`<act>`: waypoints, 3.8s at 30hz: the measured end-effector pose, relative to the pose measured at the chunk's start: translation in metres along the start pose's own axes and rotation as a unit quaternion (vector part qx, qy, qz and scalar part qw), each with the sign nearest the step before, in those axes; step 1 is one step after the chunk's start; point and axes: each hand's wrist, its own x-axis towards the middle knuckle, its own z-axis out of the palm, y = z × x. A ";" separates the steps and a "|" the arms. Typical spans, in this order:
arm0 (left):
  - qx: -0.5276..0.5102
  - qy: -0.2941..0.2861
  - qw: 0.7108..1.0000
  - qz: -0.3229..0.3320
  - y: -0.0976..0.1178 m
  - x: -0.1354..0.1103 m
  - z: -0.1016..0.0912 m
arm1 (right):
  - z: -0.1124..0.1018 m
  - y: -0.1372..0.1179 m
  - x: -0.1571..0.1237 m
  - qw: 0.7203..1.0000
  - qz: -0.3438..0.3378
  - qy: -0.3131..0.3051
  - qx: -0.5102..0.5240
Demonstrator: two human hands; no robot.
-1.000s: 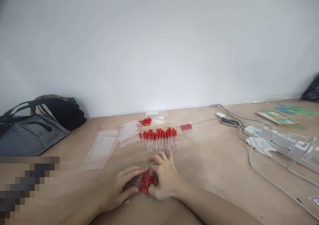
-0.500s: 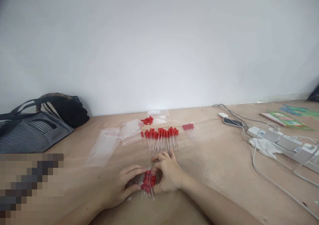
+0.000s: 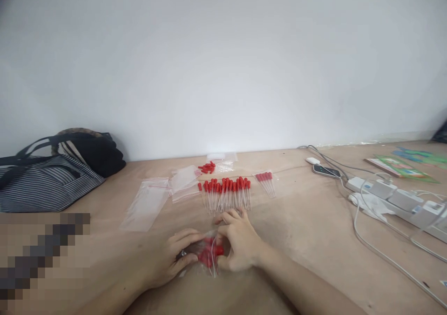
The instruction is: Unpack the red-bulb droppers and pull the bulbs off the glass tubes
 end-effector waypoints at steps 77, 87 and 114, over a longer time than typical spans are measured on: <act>0.003 0.000 1.000 0.005 0.002 0.003 -0.004 | -0.031 0.061 -0.016 0.788 0.334 -0.167 0.490; 0.010 0.002 1.000 0.003 0.000 0.002 -0.003 | -0.012 0.052 -0.009 0.730 0.375 0.021 0.570; 0.006 0.006 1.000 0.003 -0.002 0.000 -0.002 | -0.070 0.156 0.083 0.861 0.499 -0.013 0.102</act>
